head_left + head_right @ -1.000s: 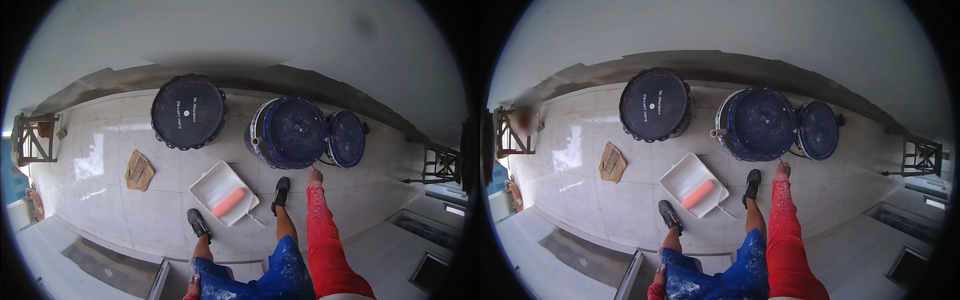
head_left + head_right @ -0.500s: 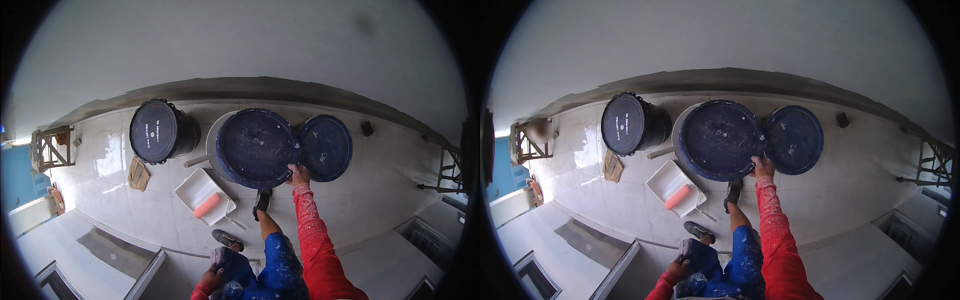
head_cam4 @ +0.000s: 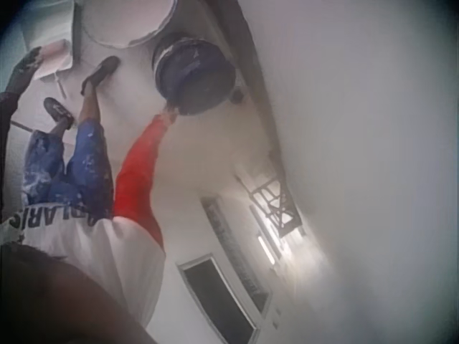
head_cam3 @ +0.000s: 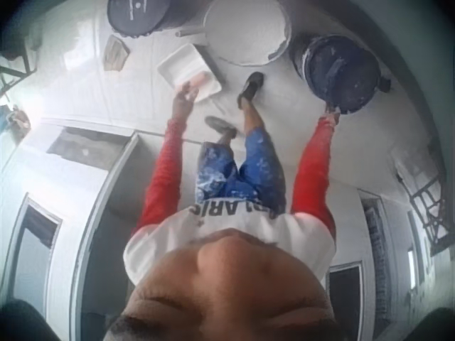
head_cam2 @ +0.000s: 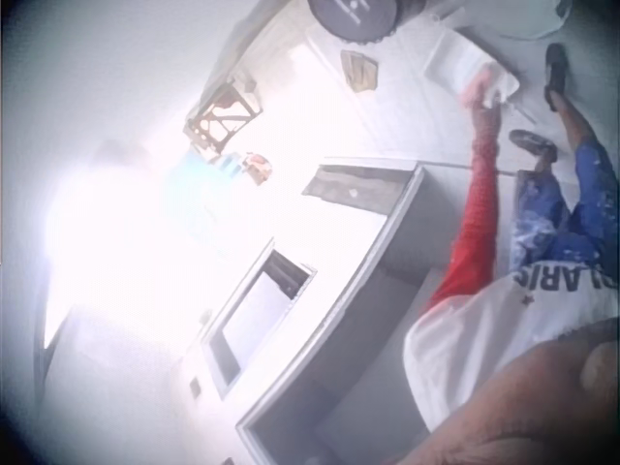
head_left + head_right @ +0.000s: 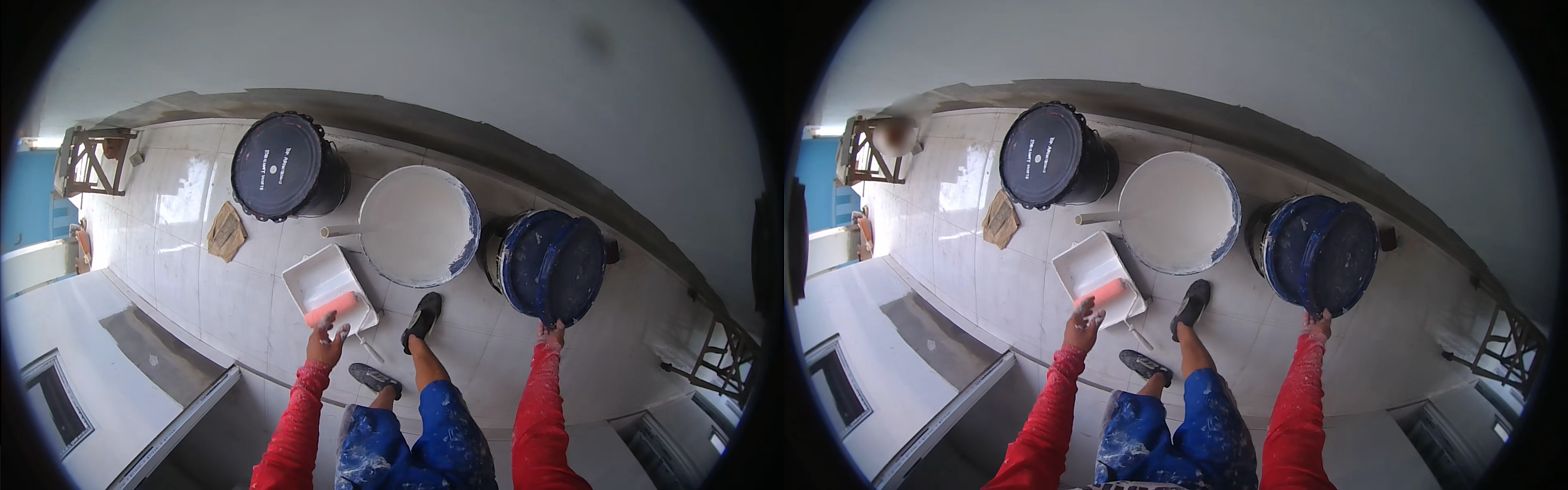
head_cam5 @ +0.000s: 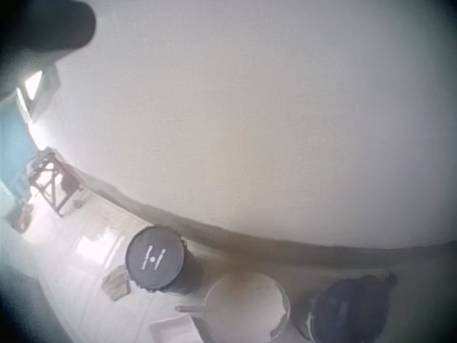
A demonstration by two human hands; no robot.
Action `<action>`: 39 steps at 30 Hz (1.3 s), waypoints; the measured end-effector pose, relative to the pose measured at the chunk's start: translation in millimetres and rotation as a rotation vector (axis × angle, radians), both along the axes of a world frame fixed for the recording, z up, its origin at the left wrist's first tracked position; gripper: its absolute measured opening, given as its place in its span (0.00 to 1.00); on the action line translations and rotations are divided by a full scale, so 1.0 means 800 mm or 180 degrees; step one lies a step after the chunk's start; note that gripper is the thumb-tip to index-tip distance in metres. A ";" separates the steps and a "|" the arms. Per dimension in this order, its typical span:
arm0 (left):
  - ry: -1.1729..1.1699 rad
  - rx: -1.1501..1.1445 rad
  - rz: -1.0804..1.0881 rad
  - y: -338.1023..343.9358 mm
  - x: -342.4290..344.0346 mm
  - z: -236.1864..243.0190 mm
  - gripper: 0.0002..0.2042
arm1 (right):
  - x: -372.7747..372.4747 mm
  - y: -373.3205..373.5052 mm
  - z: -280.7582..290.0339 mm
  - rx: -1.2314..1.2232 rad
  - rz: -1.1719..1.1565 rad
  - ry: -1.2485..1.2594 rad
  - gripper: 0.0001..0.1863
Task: The person places a paint tray on the floor, opens a paint bucket, stirs the paint with a stick, and pours paint into the tray. The person then closes the bucket and picks up the tray with a roller.
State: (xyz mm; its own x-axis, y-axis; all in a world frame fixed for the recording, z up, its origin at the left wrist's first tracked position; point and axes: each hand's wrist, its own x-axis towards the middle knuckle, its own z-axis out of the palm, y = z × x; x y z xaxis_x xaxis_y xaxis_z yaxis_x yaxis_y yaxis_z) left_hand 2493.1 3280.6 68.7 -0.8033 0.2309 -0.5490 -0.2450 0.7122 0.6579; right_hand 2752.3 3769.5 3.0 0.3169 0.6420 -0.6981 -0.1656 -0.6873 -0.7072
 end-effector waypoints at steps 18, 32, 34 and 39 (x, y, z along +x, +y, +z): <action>0.1025 0.1711 0.0210 0.275 -0.110 0.088 0.09 | -0.358 -0.194 0.092 0.3502 0.5596 -0.0466 0.19; 0.1088 0.2389 0.0279 0.302 -0.093 0.114 0.04 | -0.384 -0.189 0.056 0.3270 0.6055 0.0575 0.14; 0.1125 0.2525 0.0303 0.293 -0.111 0.106 0.05 | -0.421 -0.180 0.065 0.3753 0.5998 0.0385 0.14; 0.1528 0.2086 -0.0066 0.281 -0.162 0.088 0.10 | -0.476 -0.264 0.037 0.2381 0.4526 0.1145 0.13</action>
